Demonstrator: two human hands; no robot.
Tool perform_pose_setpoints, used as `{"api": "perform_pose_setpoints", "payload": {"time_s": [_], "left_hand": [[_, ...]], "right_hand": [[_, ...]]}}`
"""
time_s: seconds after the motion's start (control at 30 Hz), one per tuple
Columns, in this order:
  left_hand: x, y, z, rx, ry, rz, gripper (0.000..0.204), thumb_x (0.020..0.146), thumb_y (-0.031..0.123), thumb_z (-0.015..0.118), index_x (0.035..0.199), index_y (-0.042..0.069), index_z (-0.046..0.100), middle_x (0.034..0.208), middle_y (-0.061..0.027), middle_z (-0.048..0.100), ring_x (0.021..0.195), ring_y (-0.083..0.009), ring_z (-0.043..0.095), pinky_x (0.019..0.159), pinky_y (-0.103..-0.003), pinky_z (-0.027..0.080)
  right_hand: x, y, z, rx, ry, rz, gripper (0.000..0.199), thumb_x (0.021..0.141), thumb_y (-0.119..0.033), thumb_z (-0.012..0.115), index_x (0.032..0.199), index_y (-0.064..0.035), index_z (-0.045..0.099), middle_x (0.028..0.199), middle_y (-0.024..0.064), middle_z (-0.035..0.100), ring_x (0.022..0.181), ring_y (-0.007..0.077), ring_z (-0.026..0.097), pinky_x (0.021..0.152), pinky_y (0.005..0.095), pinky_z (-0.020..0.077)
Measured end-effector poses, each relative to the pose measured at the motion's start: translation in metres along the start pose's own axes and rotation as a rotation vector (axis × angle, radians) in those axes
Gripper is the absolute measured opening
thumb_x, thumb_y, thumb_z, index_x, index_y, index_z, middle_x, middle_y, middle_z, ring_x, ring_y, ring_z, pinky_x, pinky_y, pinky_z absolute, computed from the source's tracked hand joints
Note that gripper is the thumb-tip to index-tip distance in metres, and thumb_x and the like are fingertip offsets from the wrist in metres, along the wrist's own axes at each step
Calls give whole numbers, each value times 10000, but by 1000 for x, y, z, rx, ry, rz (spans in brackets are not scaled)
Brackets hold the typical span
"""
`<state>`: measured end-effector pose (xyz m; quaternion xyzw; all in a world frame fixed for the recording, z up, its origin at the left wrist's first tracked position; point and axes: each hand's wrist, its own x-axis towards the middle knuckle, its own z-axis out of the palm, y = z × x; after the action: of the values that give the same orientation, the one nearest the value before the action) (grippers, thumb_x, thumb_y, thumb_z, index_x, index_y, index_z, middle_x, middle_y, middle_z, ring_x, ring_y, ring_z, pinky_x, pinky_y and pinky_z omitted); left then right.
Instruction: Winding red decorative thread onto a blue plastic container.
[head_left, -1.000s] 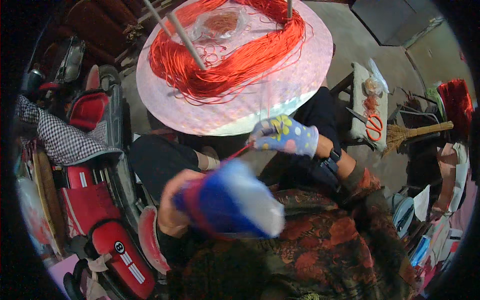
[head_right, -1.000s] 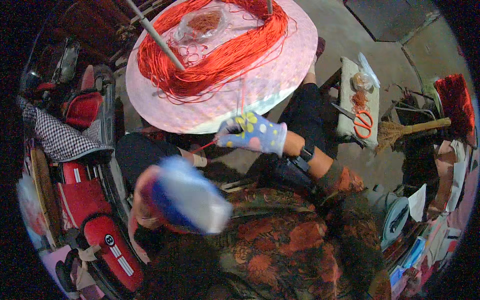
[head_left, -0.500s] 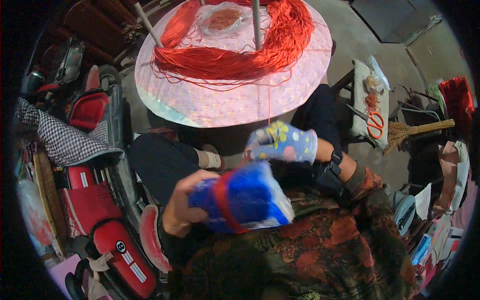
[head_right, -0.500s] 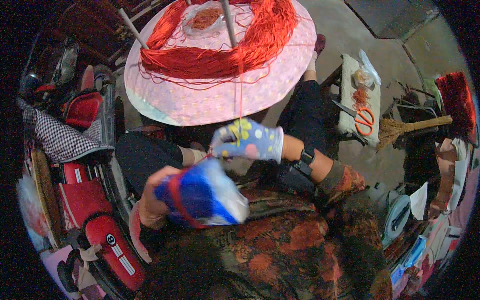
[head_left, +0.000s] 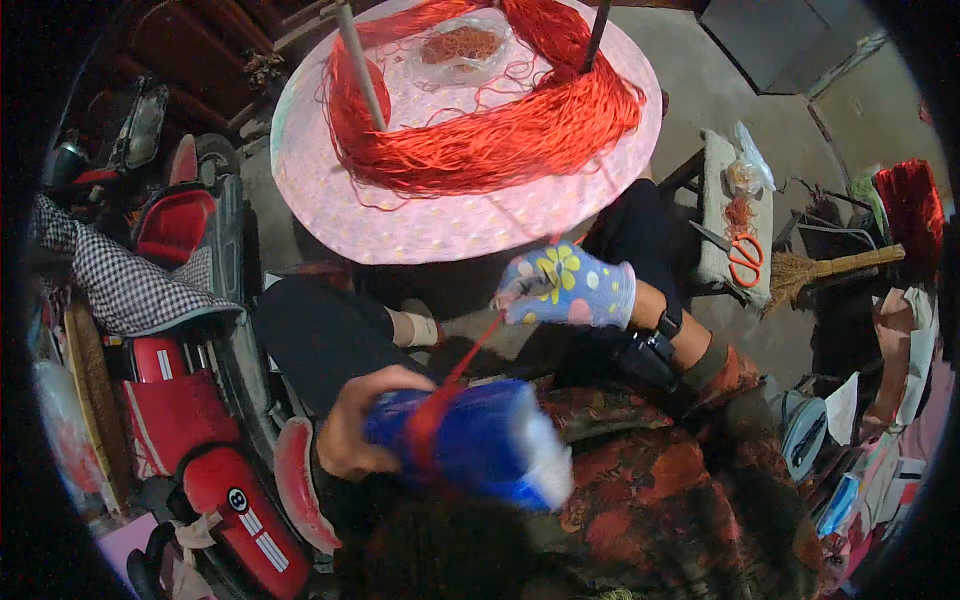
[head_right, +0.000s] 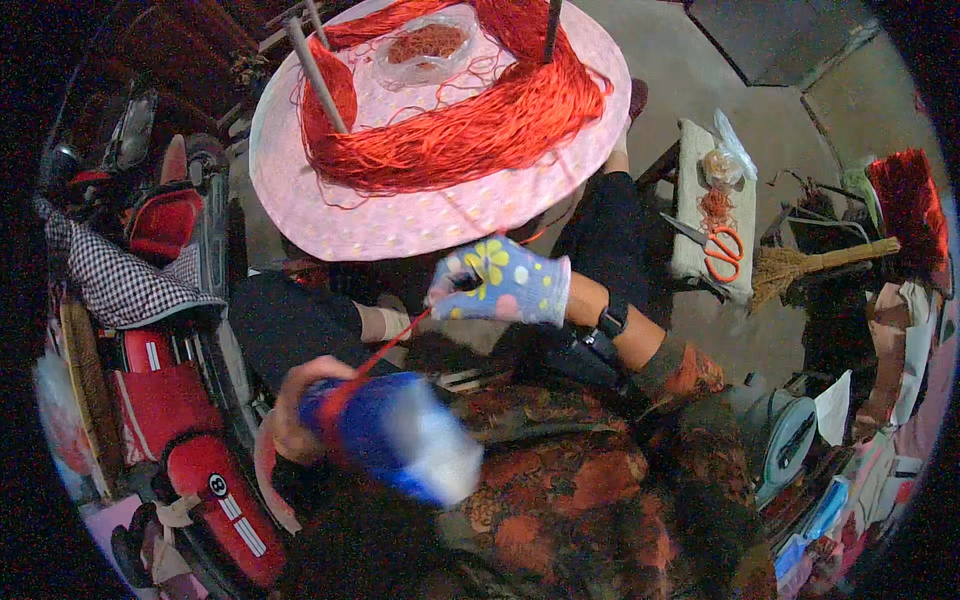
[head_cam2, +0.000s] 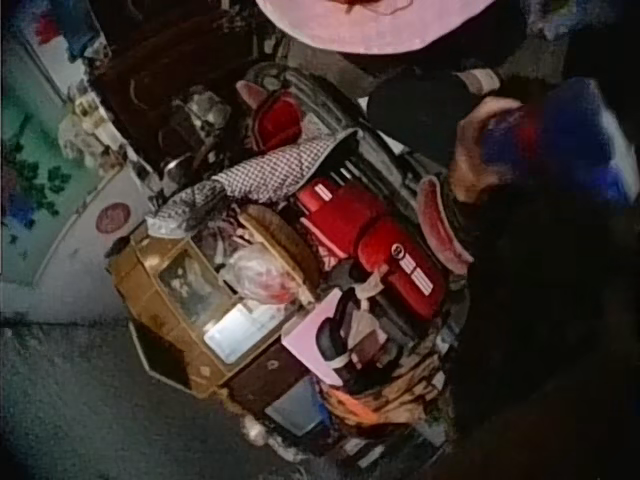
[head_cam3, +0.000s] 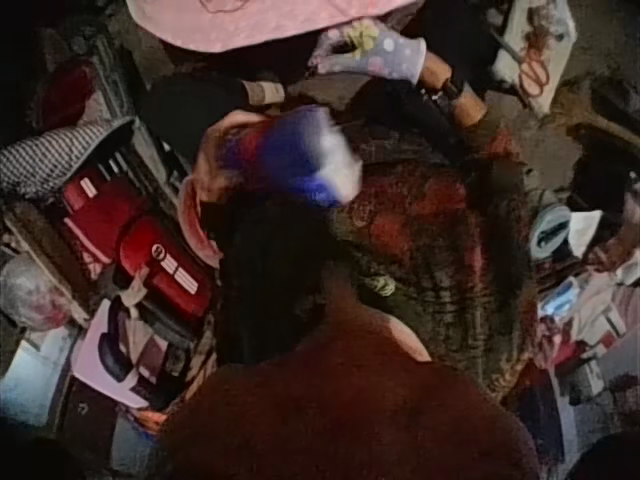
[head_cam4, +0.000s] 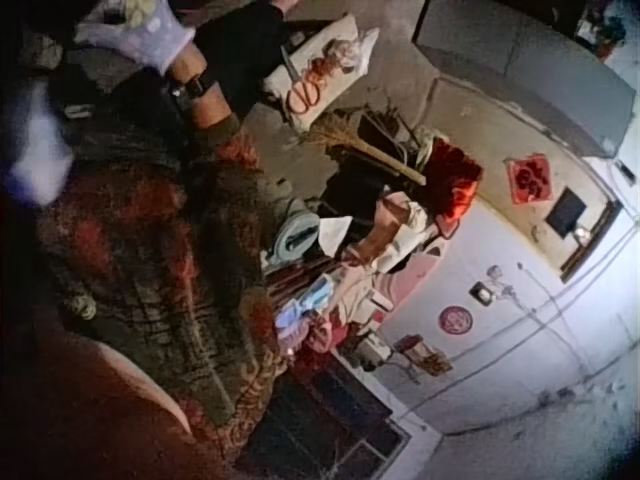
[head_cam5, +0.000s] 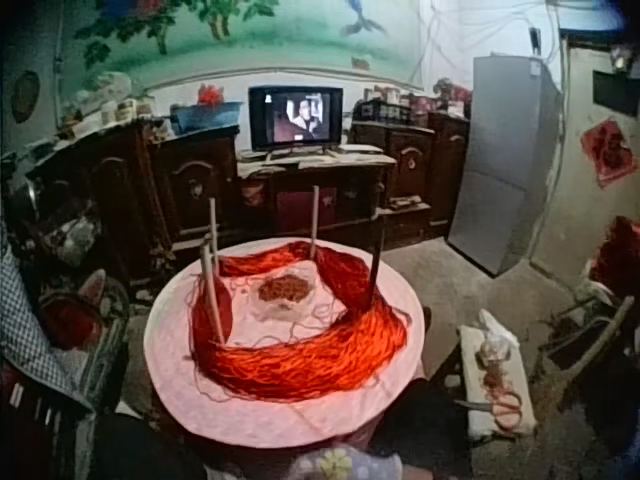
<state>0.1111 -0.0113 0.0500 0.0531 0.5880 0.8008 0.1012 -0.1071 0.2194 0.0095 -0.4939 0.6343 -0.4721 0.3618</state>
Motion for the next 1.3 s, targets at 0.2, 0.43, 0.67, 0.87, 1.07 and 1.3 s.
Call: {"api": "perform_pose_setpoints", "payload": {"time_s": [0.2, 0.43, 0.67, 0.87, 1.07, 1.3], "left_hand": [[19, 2, 21, -112, 971, 87, 551, 788, 271, 706, 1213, -16, 505, 1067, -81, 611, 951, -190, 610, 842, -319, 491], [19, 0, 14, 225, 119, -376, 616, 651, 149, 813, 1189, -1, 553, 1069, -48, 609, 988, -129, 564, 886, -300, 462], [22, -4, 28, -95, 683, 105, 580, 750, 273, 737, 1212, -12, 533, 1084, -60, 604, 984, -148, 579, 891, -310, 468], [31, -15, 13, 288, 256, -395, 535, 708, 68, 756, 1190, -12, 539, 1006, -48, 614, 907, -118, 589, 802, -262, 493], [17, -2, 18, -38, 325, -82, 669, 720, 312, 769, 1248, -16, 523, 1118, -98, 620, 1016, -198, 596, 948, -357, 447], [38, -18, 14, 277, 572, -304, 422, 753, 76, 720, 1135, -2, 559, 982, -42, 591, 879, -114, 569, 798, -274, 492]], "right_hand": [[-31, -19, 31, -382, -229, -203, 182, 821, -153, 625, 989, -85, 641, 850, 127, 660, 793, 299, 653, 699, 368, 533], [1, -38, -4, -147, 36, -134, 180, 862, -235, 653, 922, -66, 667, 819, 84, 675, 752, 203, 656, 671, 310, 517], [-20, -5, 32, -336, -146, -171, 148, 882, -164, 572, 974, -70, 639, 892, 150, 655, 831, 340, 638, 703, 391, 523], [-5, -41, -4, -329, -36, -324, 143, 842, -233, 649, 867, -92, 658, 746, 103, 652, 697, 279, 651, 622, 361, 506], [-21, 25, 0, 185, 50, -24, 211, 907, -258, 621, 995, -73, 669, 849, 54, 692, 762, 156, 650, 702, 312, 505], [-19, -27, 16, -379, -121, -353, 144, 854, -252, 611, 835, -113, 643, 748, 105, 649, 691, 303, 636, 611, 373, 505]]}}
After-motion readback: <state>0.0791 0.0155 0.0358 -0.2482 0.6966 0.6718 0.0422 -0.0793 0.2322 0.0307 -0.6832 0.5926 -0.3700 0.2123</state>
